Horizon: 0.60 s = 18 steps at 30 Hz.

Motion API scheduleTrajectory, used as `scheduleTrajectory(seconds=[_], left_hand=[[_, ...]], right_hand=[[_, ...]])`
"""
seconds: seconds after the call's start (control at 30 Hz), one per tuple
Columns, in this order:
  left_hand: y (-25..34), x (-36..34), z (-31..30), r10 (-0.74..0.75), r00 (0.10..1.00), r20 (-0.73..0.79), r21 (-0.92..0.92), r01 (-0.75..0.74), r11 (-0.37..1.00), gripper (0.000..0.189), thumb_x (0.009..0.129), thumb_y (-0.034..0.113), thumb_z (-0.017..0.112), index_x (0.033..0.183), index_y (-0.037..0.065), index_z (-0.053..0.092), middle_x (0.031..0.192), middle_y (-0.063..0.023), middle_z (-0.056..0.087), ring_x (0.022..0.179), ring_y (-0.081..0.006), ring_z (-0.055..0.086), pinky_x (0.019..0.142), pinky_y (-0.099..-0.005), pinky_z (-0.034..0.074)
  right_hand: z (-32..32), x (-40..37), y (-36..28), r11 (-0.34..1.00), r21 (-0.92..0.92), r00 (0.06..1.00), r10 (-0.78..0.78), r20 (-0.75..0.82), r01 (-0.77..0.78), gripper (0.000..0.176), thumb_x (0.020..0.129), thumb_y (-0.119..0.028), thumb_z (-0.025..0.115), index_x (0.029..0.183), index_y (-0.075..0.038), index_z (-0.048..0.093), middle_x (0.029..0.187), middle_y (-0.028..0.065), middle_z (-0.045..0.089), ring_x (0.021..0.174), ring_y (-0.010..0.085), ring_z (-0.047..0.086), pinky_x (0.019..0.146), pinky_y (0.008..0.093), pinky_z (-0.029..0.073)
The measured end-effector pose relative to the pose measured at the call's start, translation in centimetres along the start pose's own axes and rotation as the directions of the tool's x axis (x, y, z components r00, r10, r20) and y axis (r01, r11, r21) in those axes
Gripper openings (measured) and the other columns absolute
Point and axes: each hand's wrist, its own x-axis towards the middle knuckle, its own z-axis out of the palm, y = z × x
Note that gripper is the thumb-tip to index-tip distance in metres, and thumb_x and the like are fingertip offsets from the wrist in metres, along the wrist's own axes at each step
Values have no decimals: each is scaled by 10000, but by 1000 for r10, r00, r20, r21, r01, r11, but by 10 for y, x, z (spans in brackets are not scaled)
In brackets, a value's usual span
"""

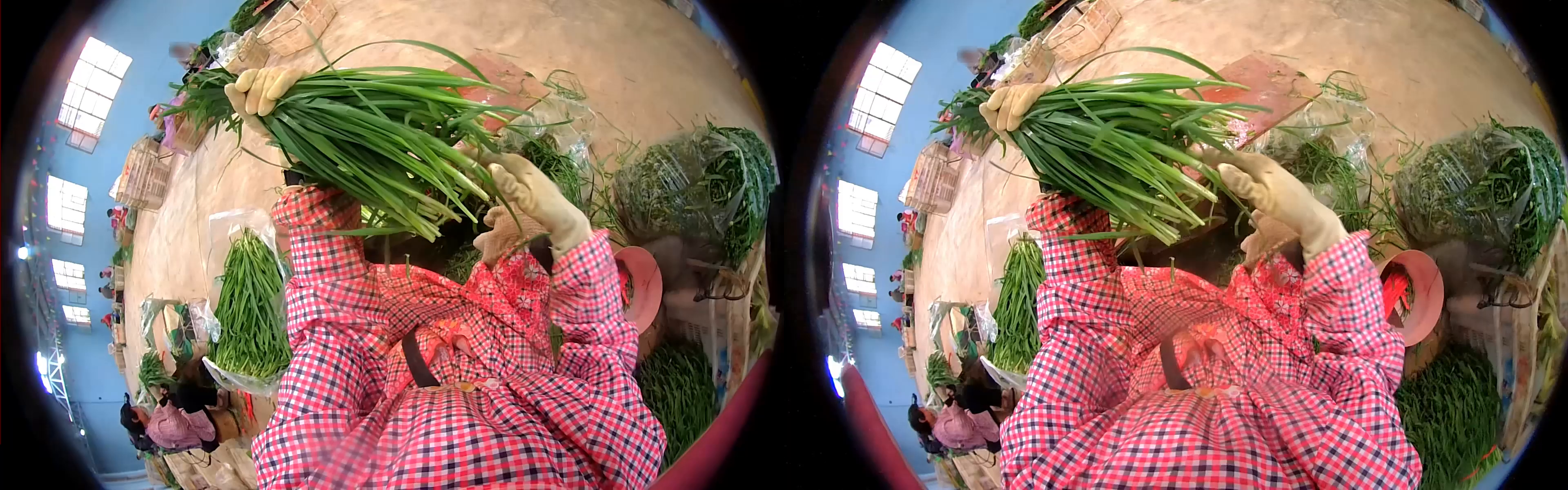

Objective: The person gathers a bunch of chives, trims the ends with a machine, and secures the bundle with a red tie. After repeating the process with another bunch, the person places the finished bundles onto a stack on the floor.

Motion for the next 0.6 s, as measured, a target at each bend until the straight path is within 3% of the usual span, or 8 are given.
scheduleTrajectory(seconds=[0.1, 0.2, 0.27, 0.33, 0.4, 0.43, 0.53, 0.6], left_hand=[[-2, 1, 5, 4, 1000, -30, -8, -4, 1000, 328, 1024, 329, 421, 906, 78, 595, 697, 75, 580, 660, -35, 555, 793, -262, 478], [-1, -1, 12, 1, 999, -43, -4, -2, 1000, 325, 1025, 328, 420, 904, 80, 592, 694, 76, 579, 657, -35, 554, 794, -262, 478], [-1, -2, 13, 2, 999, -53, -4, -2, 1000, 324, 1025, 327, 419, 902, 81, 590, 692, 76, 579, 655, -34, 554, 795, -262, 478], [-2, -3, 13, 6, 999, -47, -9, -6, 1000, 322, 1025, 327, 419, 900, 83, 588, 690, 76, 578, 653, -34, 554, 797, -262, 478], [-1, -3, 14, 5, 999, -43, -8, -5, 1000, 321, 1025, 326, 418, 899, 85, 586, 688, 77, 578, 651, -33, 553, 798, -263, 478], [-1, -2, 14, 6, 999, -42, -9, -6, 1000, 320, 1025, 326, 418, 898, 85, 585, 687, 77, 577, 650, -33, 553, 798, -263, 478], [-3, -1, 14, 10, 998, -55, -22, -12, 1000, 318, 1025, 325, 417, 895, 88, 583, 684, 78, 577, 647, -33, 553, 800, -263, 478], [-8, -3, 14, 13, 998, -66, -31, -15, 999, 316, 1025, 325, 416, 893, 89, 581, 682, 78, 576, 645, -32, 552, 801, -264, 478]], right_hand=[[14, 8, 18, 983, 181, 997, 31, -76, -17, 809, 867, -692, 484, 1387, -73, 467, 1293, 141, 555, 1146, 243, 543, 880, 356, 484], [11, 16, 39, 896, 433, 994, -81, -69, 103, 803, 863, -666, 526, 1390, -64, 450, 1258, 104, 575, 1085, 201, 574, 674, 328, 556], [14, 12, 26, 951, 309, 994, 19, -108, 15, 724, 890, -558, 578, 1381, -42, 448, 1219, 102, 604, 1053, 184, 584, 628, 308, 546], [23, 13, 14, 979, 196, 986, 85, -142, -56, 642, 894, -441, 618, 1365, -36, 458, 1224, 96, 601, 1063, 183, 575, 735, 309, 514], [37, 12, 8, 980, 200, 975, 42, -216, 2, 572, 898, -323, 657, 1350, -29, 468, 1229, 90, 599, 1073, 183, 565, 842, 311, 482], [46, 14, 11, 964, 218, 949, -78, -305, 149, 482, 922, -258, 634, 1319, -20, 499, 1269, 100, 587, 1118, 199, 558, 960, 325, 440], [49, 16, 3, 834, 548, 981, 55, -185, 57, 709, 846, -402, 699, 1404, -56, 430, 1324, 87, 526, 1206, 180, 475, 1036, 341, 353], [46, 14, 0, 796, 605, 992, 64, -111, 17, 762, 816, -437, 713, 1408, -52, 425, 1332, 89, 522, 1216, 186, 472, 1038, 353, 354]])
